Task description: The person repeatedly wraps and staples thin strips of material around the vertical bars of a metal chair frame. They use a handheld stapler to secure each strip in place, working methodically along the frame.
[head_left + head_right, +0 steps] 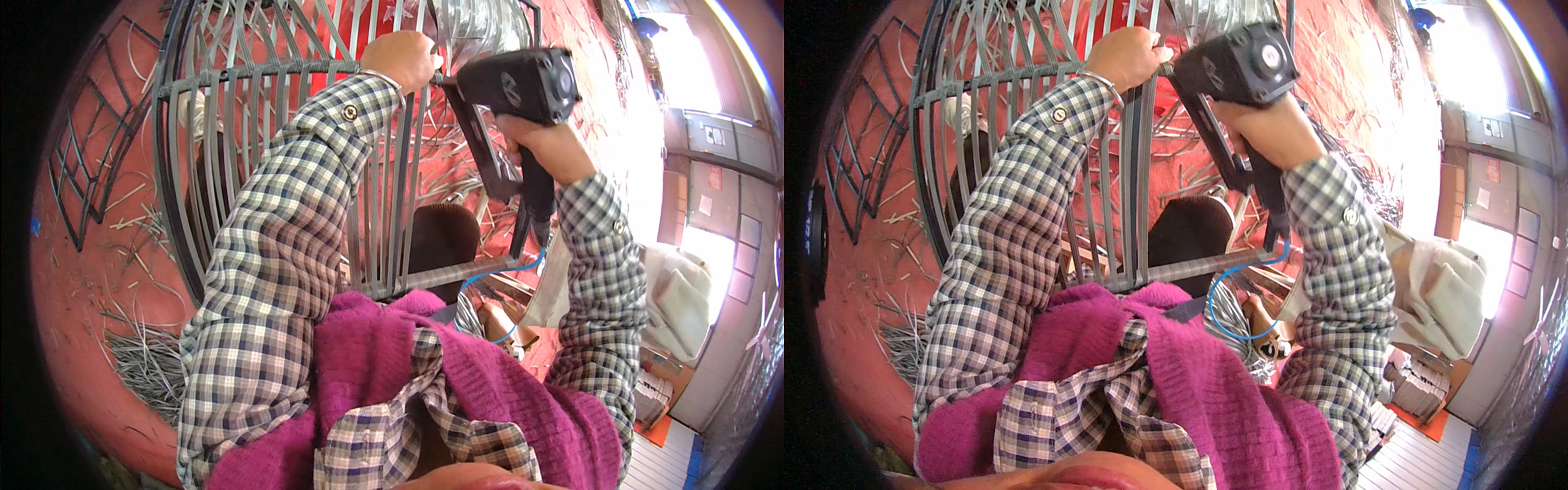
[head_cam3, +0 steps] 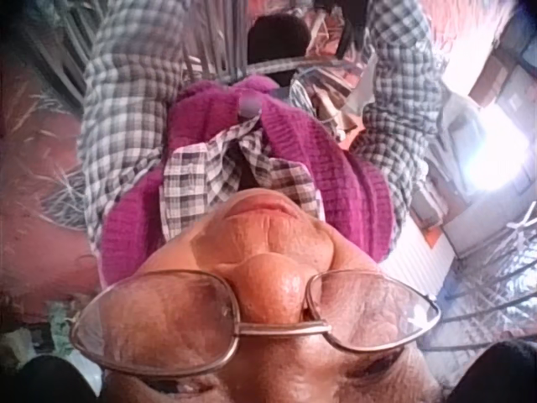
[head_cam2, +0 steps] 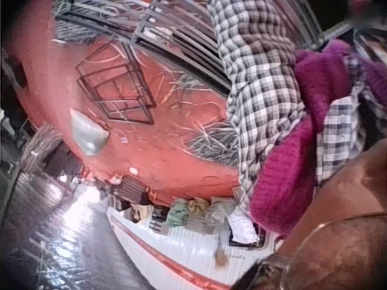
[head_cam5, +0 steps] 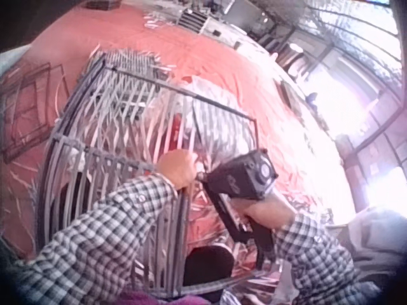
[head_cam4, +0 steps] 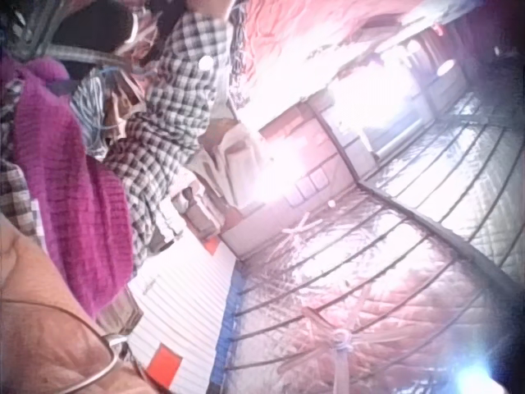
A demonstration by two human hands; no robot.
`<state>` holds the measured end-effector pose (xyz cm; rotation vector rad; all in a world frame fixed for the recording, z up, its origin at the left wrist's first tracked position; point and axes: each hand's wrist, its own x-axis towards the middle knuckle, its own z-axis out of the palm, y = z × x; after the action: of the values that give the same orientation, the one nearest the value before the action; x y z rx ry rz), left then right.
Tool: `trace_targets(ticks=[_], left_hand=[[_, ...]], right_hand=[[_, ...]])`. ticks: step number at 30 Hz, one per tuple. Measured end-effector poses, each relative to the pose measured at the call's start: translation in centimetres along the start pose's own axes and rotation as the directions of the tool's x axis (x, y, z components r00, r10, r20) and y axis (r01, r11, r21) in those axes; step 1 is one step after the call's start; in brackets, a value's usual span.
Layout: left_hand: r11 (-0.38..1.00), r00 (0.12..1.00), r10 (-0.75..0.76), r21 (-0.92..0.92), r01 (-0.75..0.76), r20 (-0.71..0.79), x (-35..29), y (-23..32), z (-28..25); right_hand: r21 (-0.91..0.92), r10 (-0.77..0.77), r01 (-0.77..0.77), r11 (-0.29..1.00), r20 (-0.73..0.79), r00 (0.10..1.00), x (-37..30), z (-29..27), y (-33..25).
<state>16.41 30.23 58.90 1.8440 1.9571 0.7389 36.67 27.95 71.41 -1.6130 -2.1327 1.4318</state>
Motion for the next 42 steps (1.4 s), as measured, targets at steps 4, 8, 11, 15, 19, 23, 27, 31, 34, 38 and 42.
trace_targets(ticks=[4,8,11,15,19,23,27,31,34,38,42], left_hand=[[1.000,0.996,0.016,-0.020,-0.014,0.087,0.1,-0.2,-0.1],[0.998,0.987,0.054,0.020,-0.058,0.154,-0.2,-0.1,-0.7],[0.996,0.992,0.065,0.051,-0.071,0.107,-1.2,0.7,-1.6],[0.982,0.991,0.135,0.133,-0.132,-0.012,-3.2,2.7,-3.0],[0.970,0.981,0.192,0.158,-0.186,-0.021,-5.8,5.7,-4.6],[0.950,0.962,0.270,0.172,-0.261,-0.029,-7.7,8.8,-6.6],[0.955,0.962,0.273,0.119,-0.271,-0.001,-9.6,11.0,-7.8],[0.924,0.932,0.299,0.180,-0.336,0.205,-12.2,13.3,-10.8],[0.859,0.798,0.425,0.089,-0.504,0.427,-10.4,15.4,-16.7],[0.499,0.388,0.858,0.723,-0.478,-0.336,-1.9,18.0,-25.1],[0.583,0.670,0.717,0.695,-0.421,-0.195,2.0,18.9,-26.4]], right_hand=[[0.178,0.115,-0.090,0.980,-0.135,0.984,-6.2,-3.3,4.1],[0.241,0.321,-0.229,0.943,-0.481,0.816,-16.1,-8.9,12.9],[0.168,0.263,-0.204,0.964,-0.672,0.692,-21.0,-12.0,21.6],[-0.082,0.336,-0.767,0.637,-0.866,0.372,-23.7,-13.2,32.4],[0.008,0.467,-0.897,0.443,-0.855,0.223,-24.5,-13.7,38.1],[-0.286,0.263,-0.915,0.284,-0.895,0.361,-20.1,-14.7,31.9],[-0.729,-0.609,-0.135,0.671,-0.646,0.460,-11.3,-10.9,17.2],[-0.693,-0.731,0.408,0.595,-0.256,0.632,-6.8,-3.2,7.2],[-0.589,-0.726,0.508,0.628,-0.207,0.656,-7.0,-0.6,4.9],[-0.547,-0.777,0.597,0.586,-0.170,0.607,-9.7,-0.8,4.7],[-0.515,-0.538,0.499,0.697,0.085,0.839,-11.7,-3.1,2.0]])
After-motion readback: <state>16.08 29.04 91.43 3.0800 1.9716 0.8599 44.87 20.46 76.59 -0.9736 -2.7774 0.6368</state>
